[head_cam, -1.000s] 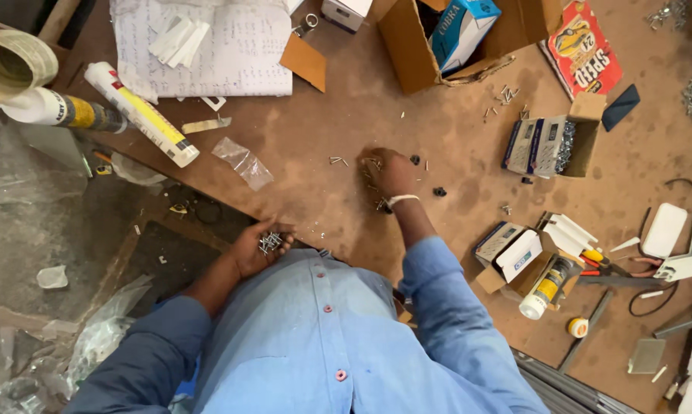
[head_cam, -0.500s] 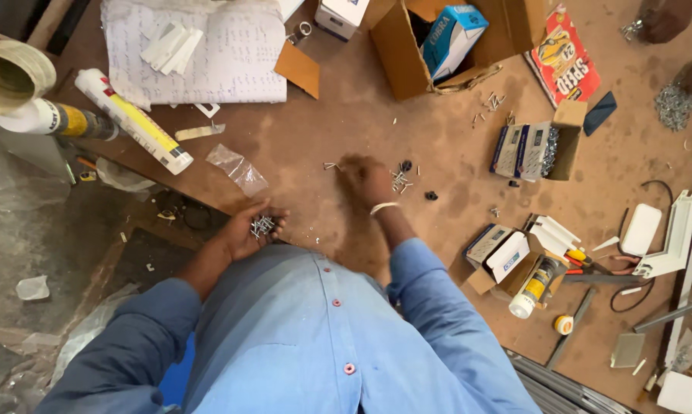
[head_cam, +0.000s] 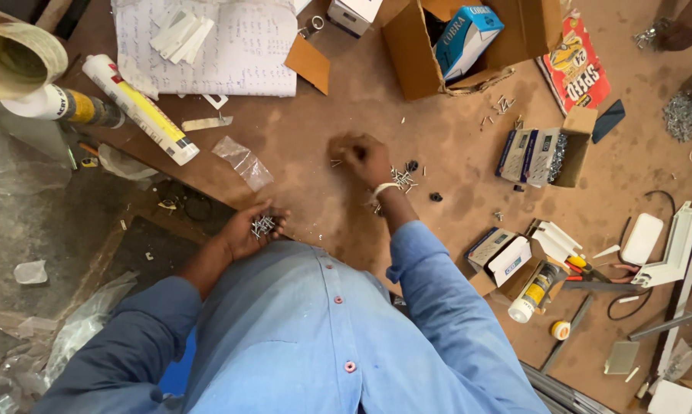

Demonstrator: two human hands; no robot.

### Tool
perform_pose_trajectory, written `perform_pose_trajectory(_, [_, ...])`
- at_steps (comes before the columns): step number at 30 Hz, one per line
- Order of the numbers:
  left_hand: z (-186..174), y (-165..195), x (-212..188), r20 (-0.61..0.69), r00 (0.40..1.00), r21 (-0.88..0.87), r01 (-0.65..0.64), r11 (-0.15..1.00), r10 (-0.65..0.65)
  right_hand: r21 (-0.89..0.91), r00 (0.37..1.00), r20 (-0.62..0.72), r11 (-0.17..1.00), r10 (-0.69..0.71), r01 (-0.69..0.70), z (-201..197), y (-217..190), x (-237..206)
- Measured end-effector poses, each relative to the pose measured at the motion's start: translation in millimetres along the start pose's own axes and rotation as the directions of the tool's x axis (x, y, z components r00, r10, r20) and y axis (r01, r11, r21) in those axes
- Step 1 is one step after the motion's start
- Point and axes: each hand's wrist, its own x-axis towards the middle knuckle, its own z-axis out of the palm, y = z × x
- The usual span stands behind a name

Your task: The person opens a small cardboard box and removes white plastic spacers, placing them on the table. They then open another box and pour out screws and black plastic anchors onto the table. The person sorts the screws and anchors by hand, separating them into small piles.

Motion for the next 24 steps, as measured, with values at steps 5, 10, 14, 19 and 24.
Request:
perform_pose_trajectory(5, [2.6,-3.8,-1.4,0.003,0.999,0.000,-0.032,0.999,0.032,-0.406,0.920,0.186,0.826,-0.344,0.391,11.0,-11.2,-1.6])
perform_pose_trajectory(10, [14.8,-4.6,4.9,0.118,0.990,-0.045,-0.070,0.997,0.075,-0.467,0.940,0.197,0.816,-0.279,0.341,4.1,-4.9,-12.7])
perform_pose_trajectory(14, [29.9,-4.0,17.6,0.114,0.993,-0.027,-0.024,0.999,0.027,-0.130,0.998,-0.059,0.990,0.038,-0.045,-8.0,-1.9,-27.7])
perform_pose_trajectory(19, [45.7,-4.1,36.9,0.162,0.987,0.007,0.005,1.000,-0.006,-0.208,0.982,-0.048,0.959,0.184,-0.190,-20.3,-13.1,-47.8])
perform_pose_trajectory(24, [63.5,-7.6,40.7,0.150,0.988,0.038,0.030,0.999,-0.035,-0.442,0.974,-0.030,0.877,-0.224,0.188,-11.5,-32.7,-36.1])
